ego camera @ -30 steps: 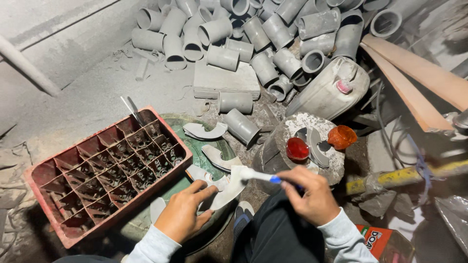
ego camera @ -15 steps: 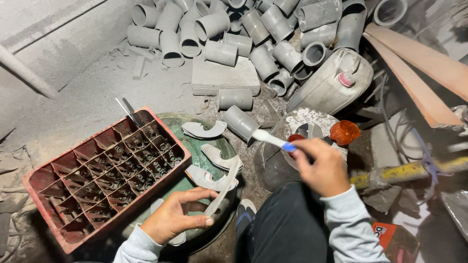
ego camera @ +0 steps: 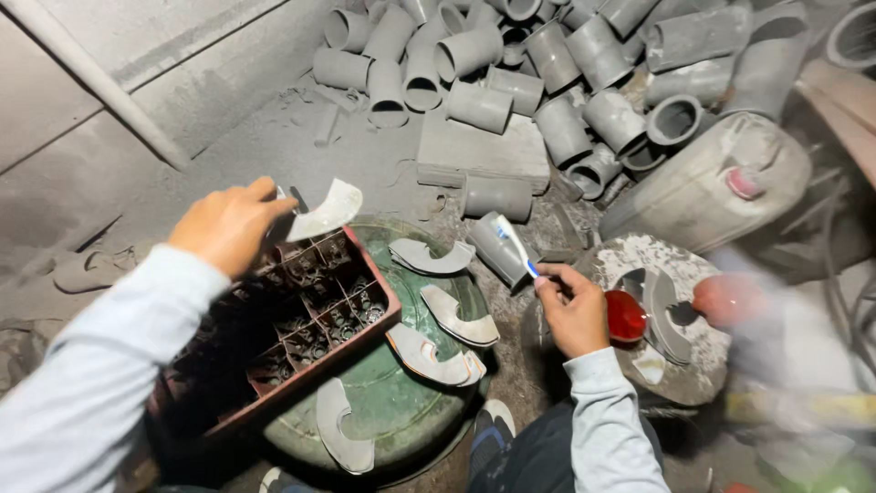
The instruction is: The person sits on the ground and uses a toothbrush to scrub curved white PVC pipe pieces. They repeatedly dip the brush into a small red container of liquid and scrub each piece before placing it into a red compartmentalized tray.
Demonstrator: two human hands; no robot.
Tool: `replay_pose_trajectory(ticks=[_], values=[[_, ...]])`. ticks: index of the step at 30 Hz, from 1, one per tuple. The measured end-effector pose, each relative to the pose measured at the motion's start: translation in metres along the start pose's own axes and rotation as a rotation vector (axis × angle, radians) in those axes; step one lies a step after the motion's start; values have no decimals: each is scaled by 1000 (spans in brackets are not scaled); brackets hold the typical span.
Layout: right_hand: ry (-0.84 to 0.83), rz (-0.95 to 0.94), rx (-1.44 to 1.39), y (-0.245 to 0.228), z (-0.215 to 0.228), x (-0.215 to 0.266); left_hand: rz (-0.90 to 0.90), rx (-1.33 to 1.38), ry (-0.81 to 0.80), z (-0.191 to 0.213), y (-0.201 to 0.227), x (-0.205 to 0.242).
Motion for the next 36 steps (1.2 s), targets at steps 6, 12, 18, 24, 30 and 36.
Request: replay_pose_trajectory(ticks=[6,12,18,24,30,36], values=[[-113,96,36,8,-14,-15,-120,-532,-327,-48,-17,-88],[-131,33,121,2,-17,-23,-84,-638,-599,-95,-7,-149],[-167,-35,119,-1,-21,-21,-23,-707,-623,-147,-14,-188],[-215,10,135,-10,-26,-19,41,-660,-757,-211,-28,-222],[-233,-12,167,-13,-26,-19,191,-577,-804,-254,-55,-231],[-234,48,149,-17,-27,-19,223,-515,-837,-262,-61,-221]])
Point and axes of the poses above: each hand's wrist, its own x-axis away from the middle knuckle, its own z-axis out of the back of the hand, y = z × x, the point moved 3 cm from there along -x, towards the middle knuckle, and after that the axes turned 3 degrees about -z, right-handed, at the moved point
